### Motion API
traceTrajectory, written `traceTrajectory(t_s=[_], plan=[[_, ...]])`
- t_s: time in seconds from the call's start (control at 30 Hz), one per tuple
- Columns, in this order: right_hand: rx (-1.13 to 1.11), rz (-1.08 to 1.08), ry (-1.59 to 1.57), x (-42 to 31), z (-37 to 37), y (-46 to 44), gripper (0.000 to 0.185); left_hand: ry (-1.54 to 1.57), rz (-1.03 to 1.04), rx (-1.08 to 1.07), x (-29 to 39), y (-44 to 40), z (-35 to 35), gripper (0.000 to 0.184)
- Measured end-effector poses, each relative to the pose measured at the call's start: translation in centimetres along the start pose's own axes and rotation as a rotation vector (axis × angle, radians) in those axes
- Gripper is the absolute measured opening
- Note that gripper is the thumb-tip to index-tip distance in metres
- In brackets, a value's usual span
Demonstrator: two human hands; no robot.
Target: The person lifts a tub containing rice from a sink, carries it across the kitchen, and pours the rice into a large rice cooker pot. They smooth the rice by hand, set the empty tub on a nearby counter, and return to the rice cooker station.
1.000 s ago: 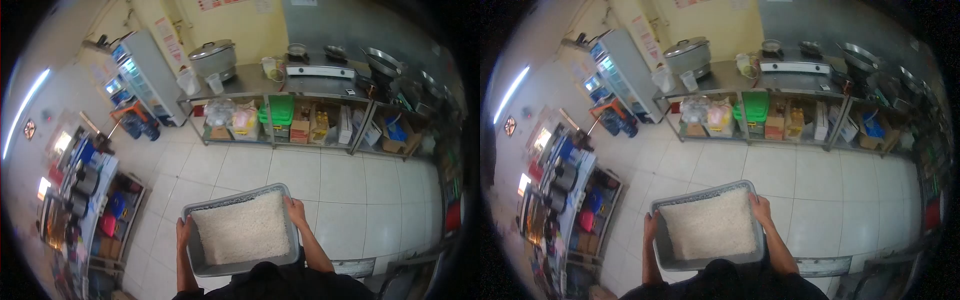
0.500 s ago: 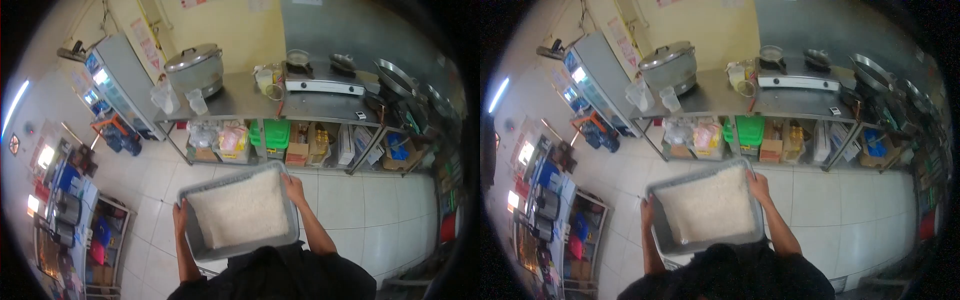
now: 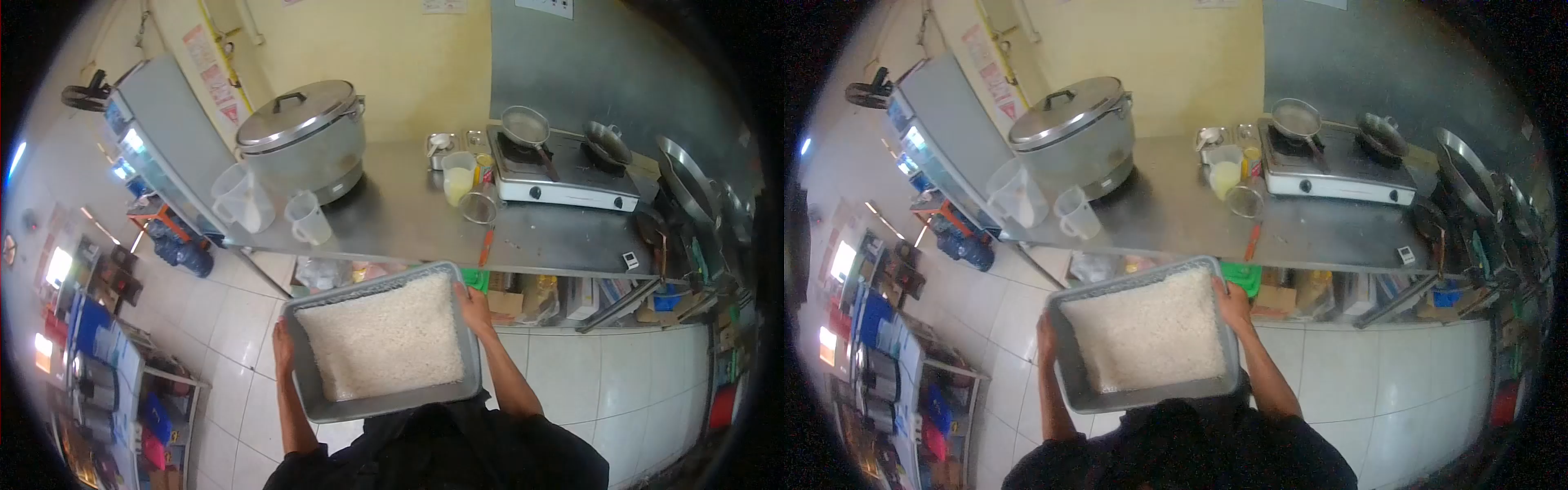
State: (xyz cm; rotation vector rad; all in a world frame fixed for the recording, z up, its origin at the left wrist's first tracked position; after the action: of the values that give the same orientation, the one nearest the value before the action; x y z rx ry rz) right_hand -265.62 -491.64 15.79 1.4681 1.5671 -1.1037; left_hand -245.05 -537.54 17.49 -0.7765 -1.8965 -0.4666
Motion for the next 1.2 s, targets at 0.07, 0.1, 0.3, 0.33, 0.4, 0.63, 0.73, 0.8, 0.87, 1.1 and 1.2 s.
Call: traceTrajectory(t_s=[0.07, 0.1, 0.3, 0.33, 0.4, 0.63, 0.73, 0.8, 0.87, 1.1, 1.2], plan=[[0.047, -0.056, 0.024, -0.7, -0.1, -1.4, 0.055, 0.016, -0.006, -0.127, -2.6, -3.7, 1.4, 0.071], [-0.026, 0.016, 0.028, -2.4, -0.2, -3.2, 0.054, 0.093, -0.017, -0.202, 0.7, -4.8, 2.0, 0.07], [-0.203, 0.052, 0.116, -3.5, 3.1, -13.9, 0.052, 0.223, -0.005, -0.037, 4.4, -8.5, 5.4, 0.061], [-0.221, 0.031, 0.085, -4.1, 3.8, -15.8, 0.052, 0.261, -0.042, 0.005, 4.8, -9.3, 5.5, 0.06], [-0.274, 0.02, 0.057, -4.5, 5.2, -19.0, 0.052, 0.204, -0.052, 0.086, 5.2, -10.4, 5.9, 0.058], [-0.416, -0.03, 0.211, -1.0, 7.9, -25.7, 0.052, 0.057, -0.178, 0.145, 3.0, -10.9, 10.5, 0.052], [-0.566, -0.02, 0.133, -3.2, 7.5, -26.7, 0.051, 0.103, -0.317, 0.158, 1.6, -11.4, 11.3, 0.051], [-0.572, -0.051, 0.158, -2.4, 6.7, -28.1, 0.05, 0.149, -0.373, 0.147, 1.6, -11.2, 11.6, 0.052], [-0.588, -0.074, 0.182, -1.5, 5.8, -29.3, 0.049, 0.216, -0.413, 0.169, 1.4, -10.9, 11.7, 0.053], [0.029, 0.118, 0.298, 5.3, -6.2, -30.1, 0.027, 0.437, -0.493, 0.089, -0.6, -11.4, 11.8, 0.055], [-0.153, 0.266, 0.275, 10.7, -6.3, -26.3, 0.029, 0.51, -0.558, 0.067, -0.6, -11.8, 12.2, 0.048]])
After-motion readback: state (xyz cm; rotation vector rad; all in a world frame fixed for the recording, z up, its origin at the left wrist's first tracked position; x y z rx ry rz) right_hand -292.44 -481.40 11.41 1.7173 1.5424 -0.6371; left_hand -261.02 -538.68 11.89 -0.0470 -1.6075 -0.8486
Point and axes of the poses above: each hand's wrist, its own y-axis away from the middle knuckle, its own z-axis out of the palm, x = y × z, the point moved 7 cm from there along -y, towards the middle knuckle, and after that the axes turned 3 degrees about y, right-handed, at the moved point
